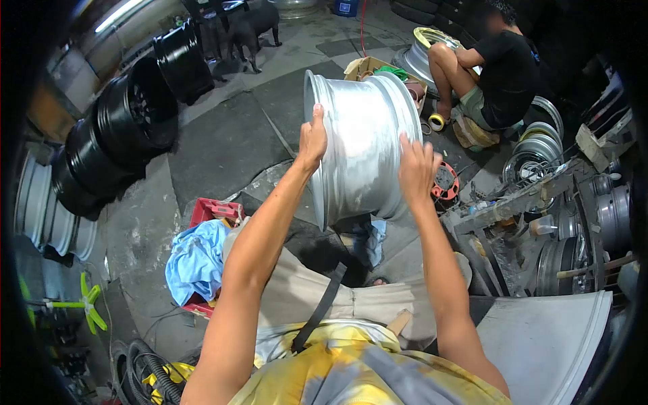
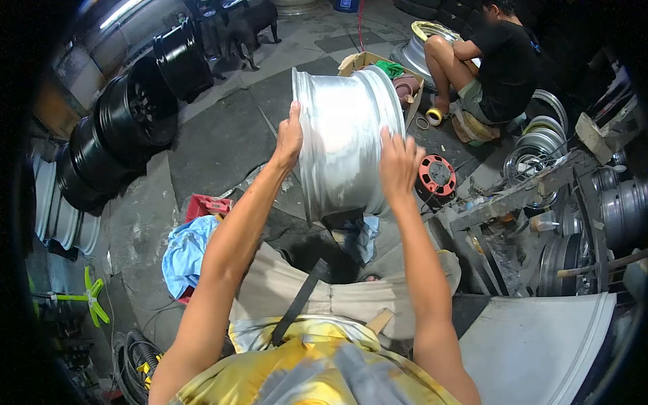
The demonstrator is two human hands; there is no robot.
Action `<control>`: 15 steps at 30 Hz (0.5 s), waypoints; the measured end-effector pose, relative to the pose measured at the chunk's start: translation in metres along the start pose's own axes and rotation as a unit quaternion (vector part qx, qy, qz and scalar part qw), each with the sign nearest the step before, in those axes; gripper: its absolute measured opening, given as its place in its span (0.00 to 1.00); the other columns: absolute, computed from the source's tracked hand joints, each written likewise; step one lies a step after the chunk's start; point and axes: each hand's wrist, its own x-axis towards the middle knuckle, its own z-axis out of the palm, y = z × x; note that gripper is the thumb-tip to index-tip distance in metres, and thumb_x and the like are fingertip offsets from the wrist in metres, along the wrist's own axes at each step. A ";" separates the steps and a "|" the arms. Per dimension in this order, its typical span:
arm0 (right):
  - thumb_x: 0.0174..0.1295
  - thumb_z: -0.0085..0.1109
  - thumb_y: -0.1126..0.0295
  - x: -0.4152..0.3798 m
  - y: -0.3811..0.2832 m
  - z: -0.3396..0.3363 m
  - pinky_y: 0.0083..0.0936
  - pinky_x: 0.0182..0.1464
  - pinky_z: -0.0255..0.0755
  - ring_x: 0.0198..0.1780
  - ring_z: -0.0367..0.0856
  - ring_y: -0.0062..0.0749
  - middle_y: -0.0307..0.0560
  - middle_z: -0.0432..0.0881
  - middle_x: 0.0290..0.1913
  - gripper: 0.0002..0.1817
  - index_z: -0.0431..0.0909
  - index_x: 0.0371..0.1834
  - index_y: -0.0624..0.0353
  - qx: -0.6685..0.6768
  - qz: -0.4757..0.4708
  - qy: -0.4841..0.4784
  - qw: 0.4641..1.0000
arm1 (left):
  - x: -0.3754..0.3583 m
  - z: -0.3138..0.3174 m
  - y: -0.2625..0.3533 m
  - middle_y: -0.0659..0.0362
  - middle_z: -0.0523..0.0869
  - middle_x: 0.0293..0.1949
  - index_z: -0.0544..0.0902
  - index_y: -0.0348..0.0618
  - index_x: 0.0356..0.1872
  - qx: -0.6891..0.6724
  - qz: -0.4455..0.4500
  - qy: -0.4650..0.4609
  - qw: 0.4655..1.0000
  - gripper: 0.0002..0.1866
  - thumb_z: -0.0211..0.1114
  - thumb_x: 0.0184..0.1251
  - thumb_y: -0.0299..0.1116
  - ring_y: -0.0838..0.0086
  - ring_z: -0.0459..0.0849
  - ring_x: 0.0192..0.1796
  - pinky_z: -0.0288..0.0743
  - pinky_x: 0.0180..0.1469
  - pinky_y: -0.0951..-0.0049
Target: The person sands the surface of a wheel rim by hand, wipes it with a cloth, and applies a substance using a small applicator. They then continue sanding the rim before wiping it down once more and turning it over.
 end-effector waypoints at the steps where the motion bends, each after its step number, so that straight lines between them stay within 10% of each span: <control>1: 0.68 0.60 0.73 -0.021 -0.004 -0.014 0.41 0.51 0.62 0.46 0.75 0.42 0.43 0.80 0.41 0.22 0.81 0.66 0.52 0.010 0.006 -0.021 1.000 | 0.002 -0.001 0.002 0.57 0.75 0.21 0.75 0.32 0.18 -0.002 -0.002 -0.001 1.000 0.44 0.43 0.82 0.67 0.71 0.73 0.32 0.71 0.40 0.60; 8: 0.64 0.64 0.70 -0.114 0.003 -0.064 0.41 0.51 0.64 0.46 0.75 0.43 0.44 0.81 0.40 0.13 0.87 0.51 0.57 0.157 0.090 -0.141 0.973 | -0.007 -0.011 0.035 0.39 0.87 0.42 0.86 0.25 0.47 0.154 0.015 0.021 0.988 0.35 0.47 0.83 0.56 0.49 0.86 0.54 0.75 0.61 0.59; 10: 0.62 0.66 0.71 -0.102 0.006 -0.080 0.41 0.50 0.65 0.47 0.76 0.43 0.44 0.81 0.39 0.14 0.87 0.51 0.57 0.180 0.107 -0.101 0.973 | -0.012 -0.007 0.052 0.39 0.84 0.58 0.83 0.31 0.57 0.256 0.375 0.146 0.879 0.22 0.55 0.79 0.41 0.44 0.80 0.64 0.72 0.68 0.56; 11: 0.60 0.68 0.72 -0.101 0.008 -0.083 0.40 0.49 0.66 0.47 0.76 0.42 0.43 0.81 0.39 0.14 0.87 0.50 0.57 0.202 0.120 -0.062 0.970 | -0.015 0.001 0.061 0.39 0.84 0.58 0.83 0.31 0.57 0.255 0.385 0.136 0.877 0.22 0.55 0.79 0.41 0.44 0.80 0.64 0.72 0.68 0.56; 15: 0.56 0.70 0.76 -0.104 0.014 -0.084 0.41 0.53 0.69 0.51 0.75 0.46 0.48 0.79 0.45 0.12 0.88 0.44 0.60 0.229 0.183 -0.023 0.956 | -0.022 0.033 0.058 0.49 0.73 0.74 0.71 0.39 0.73 0.468 0.482 -0.182 0.718 0.30 0.62 0.69 0.30 0.50 0.69 0.77 0.63 0.78 0.51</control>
